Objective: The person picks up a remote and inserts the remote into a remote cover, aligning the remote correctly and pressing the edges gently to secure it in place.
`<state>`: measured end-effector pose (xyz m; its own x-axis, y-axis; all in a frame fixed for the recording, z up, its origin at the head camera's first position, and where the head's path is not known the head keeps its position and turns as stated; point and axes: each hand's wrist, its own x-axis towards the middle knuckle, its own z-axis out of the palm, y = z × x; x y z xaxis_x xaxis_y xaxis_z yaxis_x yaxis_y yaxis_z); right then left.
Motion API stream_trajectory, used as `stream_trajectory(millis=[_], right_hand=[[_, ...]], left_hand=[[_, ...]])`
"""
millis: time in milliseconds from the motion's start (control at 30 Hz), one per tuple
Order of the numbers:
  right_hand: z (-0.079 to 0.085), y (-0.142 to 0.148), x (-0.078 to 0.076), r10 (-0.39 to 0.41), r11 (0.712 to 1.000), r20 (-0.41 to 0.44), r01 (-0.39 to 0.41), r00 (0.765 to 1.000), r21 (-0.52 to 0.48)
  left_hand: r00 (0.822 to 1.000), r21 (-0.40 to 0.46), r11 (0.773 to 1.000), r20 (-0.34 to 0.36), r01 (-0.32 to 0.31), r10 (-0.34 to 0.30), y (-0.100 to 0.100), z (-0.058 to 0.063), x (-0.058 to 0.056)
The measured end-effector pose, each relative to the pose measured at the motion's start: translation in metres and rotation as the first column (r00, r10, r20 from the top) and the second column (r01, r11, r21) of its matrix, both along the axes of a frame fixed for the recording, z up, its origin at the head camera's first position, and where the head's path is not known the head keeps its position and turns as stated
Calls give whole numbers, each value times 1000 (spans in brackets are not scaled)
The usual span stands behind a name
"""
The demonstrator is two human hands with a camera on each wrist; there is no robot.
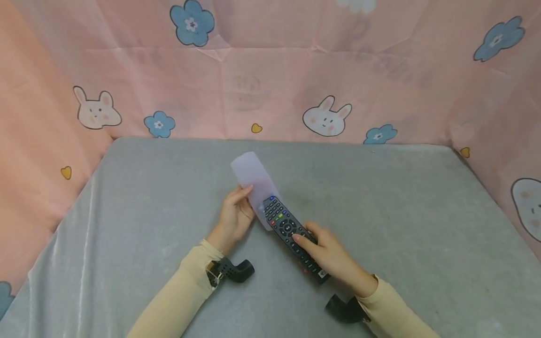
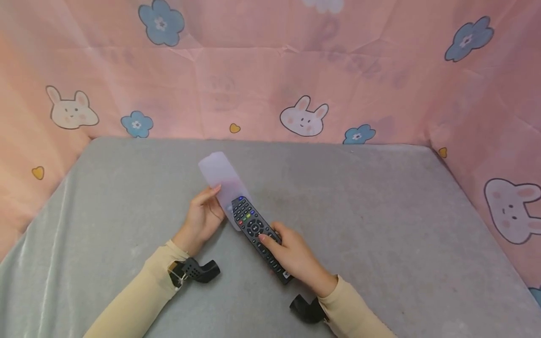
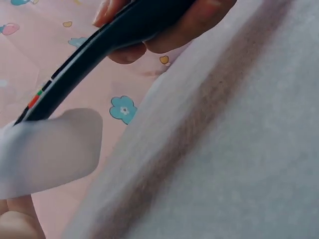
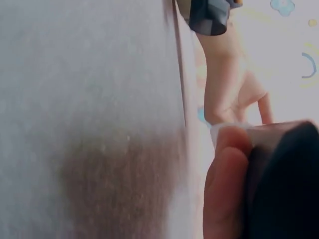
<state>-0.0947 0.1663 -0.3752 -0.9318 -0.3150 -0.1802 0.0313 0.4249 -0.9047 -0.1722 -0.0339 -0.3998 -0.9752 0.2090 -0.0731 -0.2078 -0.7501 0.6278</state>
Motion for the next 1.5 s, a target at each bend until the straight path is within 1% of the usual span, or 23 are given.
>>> stream_trajectory(millis=[33,100,200,267,300,400,533,633,767,833,933,1067,1200,1267,1400,1500], right_hand=[[0,1,-1,6,1000,-26,-5,1000,26],[0,3,-2,18,997,-76,-12,997,76],[1,8,-4,31,990,-147,-10,989,143],[3,11,-6,30,986,-168,-2,985,164],[4,12,-7,30,986,-172,-1,985,167],[8,16,-9,18,990,-153,4,988,143],[12,18,-12,-13,999,-61,15,998,38],[14,18,-13,-46,999,-24,46,999,-3],[11,16,-13,-74,997,-61,74,995,8],[10,16,-13,-73,997,-86,74,994,6],[8,16,-12,-55,997,-146,61,988,37],[6,16,-10,-12,994,-226,35,974,99],[4,17,-10,5,995,-230,17,973,97],[4,17,-10,11,995,-230,13,973,102],[5,18,-12,47,992,-249,-16,967,124],[7,20,-13,97,988,-245,-64,965,139]], left_hand=[[1000,-5,1000,-10,16,-16,1,0,0],[997,-30,997,-35,72,-73,2,0,2],[984,-77,983,-62,164,-169,4,0,3],[977,-85,977,-67,197,-203,5,0,4],[975,-81,976,-69,204,-210,6,0,4],[974,-56,976,-75,210,-214,7,1,4],[976,-12,979,-71,205,-205,9,3,5],[981,21,982,-62,187,-186,10,4,6],[984,48,984,-62,172,-169,12,4,8],[984,56,984,-68,170,-166,13,4,9],[982,68,982,-86,176,-170,14,4,11],[974,70,977,-121,199,-190,16,4,13],[967,51,973,-132,225,-217,17,5,14],[967,33,974,-132,226,-220,16,6,14],[975,3,983,-127,184,-182,12,8,11],[984,-22,990,-108,139,-140,10,10,9]])
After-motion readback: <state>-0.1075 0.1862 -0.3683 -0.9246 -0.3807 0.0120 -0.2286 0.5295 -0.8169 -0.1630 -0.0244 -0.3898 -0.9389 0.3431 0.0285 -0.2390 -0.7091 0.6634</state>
